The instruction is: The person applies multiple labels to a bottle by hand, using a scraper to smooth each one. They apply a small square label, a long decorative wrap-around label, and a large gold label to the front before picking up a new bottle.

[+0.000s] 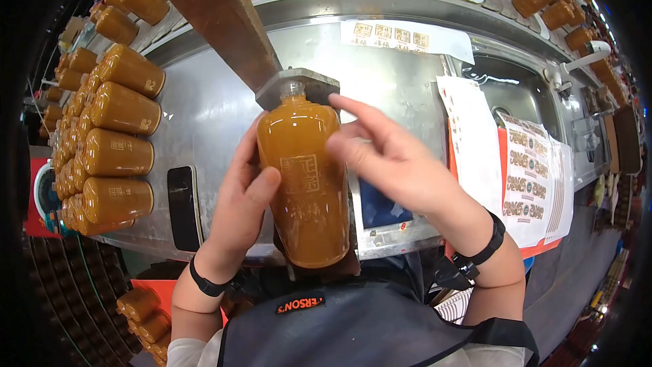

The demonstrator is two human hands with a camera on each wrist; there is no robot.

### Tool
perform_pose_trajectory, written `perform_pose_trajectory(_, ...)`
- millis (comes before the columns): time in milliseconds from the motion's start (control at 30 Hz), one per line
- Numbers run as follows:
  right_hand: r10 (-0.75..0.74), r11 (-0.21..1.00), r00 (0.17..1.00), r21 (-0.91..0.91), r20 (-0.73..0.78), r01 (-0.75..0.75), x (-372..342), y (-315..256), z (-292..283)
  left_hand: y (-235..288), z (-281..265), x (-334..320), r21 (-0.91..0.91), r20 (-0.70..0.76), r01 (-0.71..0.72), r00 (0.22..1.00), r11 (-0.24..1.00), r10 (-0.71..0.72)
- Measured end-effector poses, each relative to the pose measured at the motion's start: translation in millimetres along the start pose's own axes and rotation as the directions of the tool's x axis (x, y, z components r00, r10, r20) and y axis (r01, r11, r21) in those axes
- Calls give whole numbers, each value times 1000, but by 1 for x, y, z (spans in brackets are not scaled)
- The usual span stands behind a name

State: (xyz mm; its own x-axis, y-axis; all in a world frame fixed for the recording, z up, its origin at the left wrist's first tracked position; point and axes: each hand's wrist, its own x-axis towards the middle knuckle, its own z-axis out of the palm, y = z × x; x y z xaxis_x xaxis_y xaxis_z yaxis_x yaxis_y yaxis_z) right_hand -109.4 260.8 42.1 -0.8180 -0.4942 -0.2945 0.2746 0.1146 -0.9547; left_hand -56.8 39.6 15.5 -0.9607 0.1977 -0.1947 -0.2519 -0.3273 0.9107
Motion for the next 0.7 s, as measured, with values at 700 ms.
perform_pose_trajectory(700, -235, 972, 949, -63, -209, 227, -21, -5, -6, 3, 2, 10, 170, 27, -124, 992, 978, 121)
